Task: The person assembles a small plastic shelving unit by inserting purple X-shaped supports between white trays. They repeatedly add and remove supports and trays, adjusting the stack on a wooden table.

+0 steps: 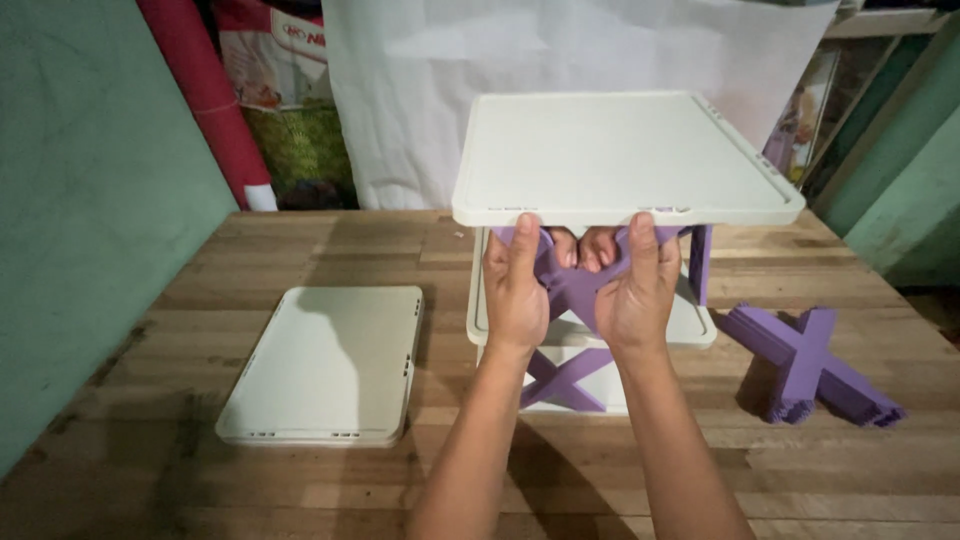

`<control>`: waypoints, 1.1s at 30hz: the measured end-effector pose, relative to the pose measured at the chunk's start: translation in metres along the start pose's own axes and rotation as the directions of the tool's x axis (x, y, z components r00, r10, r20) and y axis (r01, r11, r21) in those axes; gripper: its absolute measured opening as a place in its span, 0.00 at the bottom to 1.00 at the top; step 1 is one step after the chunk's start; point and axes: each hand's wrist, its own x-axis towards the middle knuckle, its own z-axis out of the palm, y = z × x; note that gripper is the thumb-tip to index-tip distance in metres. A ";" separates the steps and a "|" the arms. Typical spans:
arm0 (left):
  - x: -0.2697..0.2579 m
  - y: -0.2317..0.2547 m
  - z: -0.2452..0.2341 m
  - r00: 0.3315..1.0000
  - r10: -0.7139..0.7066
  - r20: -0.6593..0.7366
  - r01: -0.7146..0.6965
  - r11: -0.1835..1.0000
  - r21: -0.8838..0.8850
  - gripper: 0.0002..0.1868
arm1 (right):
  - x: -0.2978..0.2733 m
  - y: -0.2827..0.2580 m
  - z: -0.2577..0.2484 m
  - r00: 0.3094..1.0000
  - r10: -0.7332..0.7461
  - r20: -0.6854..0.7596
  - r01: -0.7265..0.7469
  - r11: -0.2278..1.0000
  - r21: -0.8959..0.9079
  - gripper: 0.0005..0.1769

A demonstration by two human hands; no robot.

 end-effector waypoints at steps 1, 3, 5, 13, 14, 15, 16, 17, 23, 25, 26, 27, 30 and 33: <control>0.000 -0.001 0.000 1.000 0.005 0.011 -0.004 1.000 -0.009 0.12 | 0.000 0.000 0.000 1.000 -0.004 -0.005 0.004 1.000 -0.010 0.16; 0.000 0.000 0.000 1.000 0.015 0.026 -0.015 1.000 0.001 0.13 | -0.001 0.000 0.001 1.000 -0.010 -0.005 0.010 1.000 -0.019 0.16; 0.000 0.000 -0.001 0.999 0.030 0.039 -0.032 0.999 0.041 0.15 | -0.001 0.000 0.001 1.000 -0.014 0.006 0.014 1.000 -0.016 0.17; 0.000 -0.001 0.000 1.000 -0.004 0.008 0.004 1.000 0.004 0.13 | 0.001 0.000 0.003 0.999 -0.027 0.021 0.027 1.000 -0.012 0.18; 0.001 -0.001 0.001 1.000 -0.007 0.005 0.007 1.000 -0.005 0.13 | 0.001 0.000 0.003 0.999 -0.030 0.019 0.030 0.999 -0.017 0.17; 0.001 -0.002 0.001 1.000 -0.004 0.002 0.004 1.000 -0.004 0.13 | 0.001 0.000 0.003 1.000 -0.026 0.015 0.026 1.000 -0.014 0.17; 0.001 -0.002 0.001 1.000 -0.002 0.000 0.002 1.000 -0.004 0.13 | 0.002 0.001 0.003 1.000 -0.022 0.011 0.022 1.000 -0.011 0.17; 0.001 -0.002 0.001 1.000 0.003 -0.004 -0.003 1.000 -0.004 0.13 | 0.002 0.001 0.003 1.000 -0.017 0.009 0.017 1.000 -0.008 0.18; 0.000 0.000 0.003 0.999 -0.007 -0.035 0.007 1.000 0.005 0.12 | 0.000 -0.001 0.003 1.000 -0.022 0.004 0.022 0.998 -0.056 0.18; 0.000 0.001 0.003 0.999 -0.005 -0.038 0.007 0.999 0.036 0.13 | 0.001 -0.001 0.003 1.000 -0.030 0.008 0.031 0.997 -0.068 0.19; 0.000 0.002 0.004 0.999 -0.004 -0.039 0.006 0.999 0.051 0.13 | 0.001 -0.001 0.003 0.999 -0.035 0.011 0.036 0.997 -0.074 0.19; 0.001 0.002 0.004 0.999 -0.007 -0.051 0.009 0.999 0.038 0.13 | 0.001 -0.001 0.003 0.999 -0.031 0.007 0.032 0.997 -0.070 0.19; 0.001 0.000 0.007 0.997 -0.005 -0.071 0.007 1.000 0.021 0.13 | 0.001 -0.001 0.004 1.000 -0.023 -0.001 0.023 0.998 -0.063 0.18; -0.001 -0.001 0.009 0.997 0.011 -0.075 -0.007 0.999 0.046 0.14 | 0.001 -0.002 0.005 1.000 -0.020 0.000 0.020 0.998 -0.065 0.18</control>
